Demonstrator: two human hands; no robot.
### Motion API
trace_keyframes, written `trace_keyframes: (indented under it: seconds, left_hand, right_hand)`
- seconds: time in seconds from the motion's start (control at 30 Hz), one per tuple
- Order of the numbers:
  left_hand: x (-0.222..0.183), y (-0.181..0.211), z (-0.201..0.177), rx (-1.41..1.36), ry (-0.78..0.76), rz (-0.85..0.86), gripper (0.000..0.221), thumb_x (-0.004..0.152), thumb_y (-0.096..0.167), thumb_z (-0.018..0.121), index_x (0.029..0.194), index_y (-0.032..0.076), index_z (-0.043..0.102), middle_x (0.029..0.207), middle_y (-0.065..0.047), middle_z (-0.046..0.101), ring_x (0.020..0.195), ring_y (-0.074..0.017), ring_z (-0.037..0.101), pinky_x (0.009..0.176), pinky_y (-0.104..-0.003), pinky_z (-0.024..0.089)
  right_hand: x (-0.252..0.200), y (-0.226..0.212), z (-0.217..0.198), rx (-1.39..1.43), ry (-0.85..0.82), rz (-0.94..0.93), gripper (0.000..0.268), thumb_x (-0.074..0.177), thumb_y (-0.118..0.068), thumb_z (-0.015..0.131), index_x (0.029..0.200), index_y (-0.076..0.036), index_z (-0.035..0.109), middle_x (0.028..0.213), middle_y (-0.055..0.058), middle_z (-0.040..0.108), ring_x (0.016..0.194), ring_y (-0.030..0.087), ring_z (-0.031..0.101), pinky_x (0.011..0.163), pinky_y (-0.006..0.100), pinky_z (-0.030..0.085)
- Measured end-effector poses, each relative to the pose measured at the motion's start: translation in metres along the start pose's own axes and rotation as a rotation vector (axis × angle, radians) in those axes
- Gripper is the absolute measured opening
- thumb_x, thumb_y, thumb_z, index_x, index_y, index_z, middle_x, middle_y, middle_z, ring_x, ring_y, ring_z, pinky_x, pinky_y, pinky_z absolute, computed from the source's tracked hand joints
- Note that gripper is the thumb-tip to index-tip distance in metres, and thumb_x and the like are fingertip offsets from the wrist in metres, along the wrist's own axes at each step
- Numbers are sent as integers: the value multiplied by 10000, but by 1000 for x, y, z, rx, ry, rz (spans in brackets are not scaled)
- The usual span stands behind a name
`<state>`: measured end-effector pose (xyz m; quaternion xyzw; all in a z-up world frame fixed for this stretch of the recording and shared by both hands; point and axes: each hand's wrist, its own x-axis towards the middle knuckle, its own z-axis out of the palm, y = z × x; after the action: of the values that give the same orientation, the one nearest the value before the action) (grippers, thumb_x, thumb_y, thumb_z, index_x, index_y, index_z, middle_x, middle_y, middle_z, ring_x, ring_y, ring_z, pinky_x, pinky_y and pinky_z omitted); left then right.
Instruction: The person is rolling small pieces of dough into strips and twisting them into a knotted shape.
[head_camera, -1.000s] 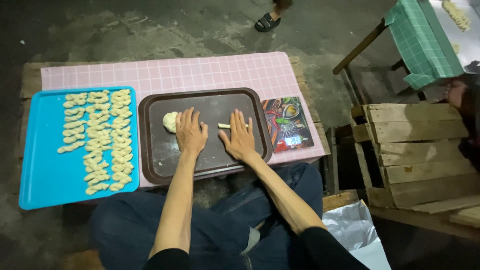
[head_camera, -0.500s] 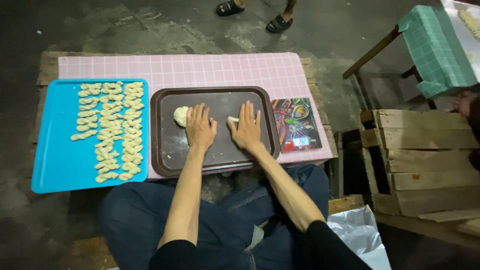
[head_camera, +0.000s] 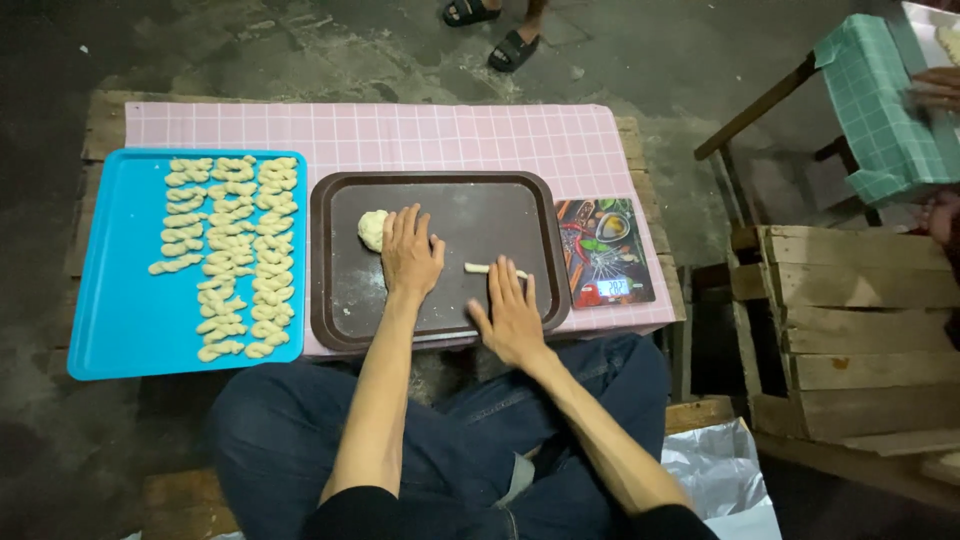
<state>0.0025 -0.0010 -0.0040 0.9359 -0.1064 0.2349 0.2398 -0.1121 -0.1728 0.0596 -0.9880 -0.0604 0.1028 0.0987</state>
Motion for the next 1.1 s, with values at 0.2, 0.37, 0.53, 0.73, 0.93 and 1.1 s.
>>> trace_keyframes:
  seconds: [0.2, 0.37, 0.53, 0.73, 0.93, 1.1]
  left_hand:
    - [-1, 2, -3, 2, -7, -4, 358, 904, 200, 598, 1180, 9, 721, 1308, -185, 680, 1299, -295, 607, 1239, -425, 256]
    - [0, 3, -8, -5, -27, 4, 362, 911, 196, 584, 1190, 7, 718, 1307, -191, 679, 1295, -302, 611, 1232, -431, 264]
    - [2, 2, -6, 11, -56, -11, 368, 911, 208, 577, 1195, 18, 714, 1316, -174, 677, 1301, -285, 605, 1236, -424, 271]
    - [4, 3, -5, 15, -58, -13, 357, 899, 197, 591, 1183, 20, 715, 1300, -170, 682, 1292, -282, 611, 1231, -428, 280]
    - [3, 7, -14, 24, -46, 3, 341, 906, 189, 603, 1179, 15, 710, 1299, -179, 680, 1285, -289, 615, 1228, -429, 295]
    - [4, 7, -14, 26, -60, -8, 348, 904, 196, 599, 1186, 21, 705, 1306, -169, 675, 1298, -285, 607, 1230, -428, 289]
  right_hand:
    - [0, -11, -8, 38, -114, 47, 813, 1076, -581, 226, 1610, 31, 176, 1696, 252, 106, 1586, 351, 67, 1260, 567, -11]
    - [87, 12, 5, 13, 26, 97, 829, 1081, -596, 183, 1608, 43, 189, 1693, 263, 131, 1595, 345, 69, 1267, 557, -27]
    - [111, 12, -2, 7, 114, 154, 827, 1076, -594, 208, 1597, 49, 237, 1692, 250, 169, 1594, 334, 109, 1275, 552, -8]
    - [39, 0, -1, 0, 15, 63, 811, 1075, -594, 214, 1591, 31, 258, 1683, 245, 192, 1585, 332, 132, 1261, 551, -1]
    - [-27, -18, -17, 77, -98, 0, 799, 1082, -557, 273, 1607, 35, 165, 1683, 261, 136, 1574, 365, 98, 1249, 567, 12]
    - [-12, -29, -15, 78, -137, -2, 811, 1080, -574, 229, 1599, 47, 174, 1687, 268, 103, 1580, 357, 60, 1254, 546, -16]
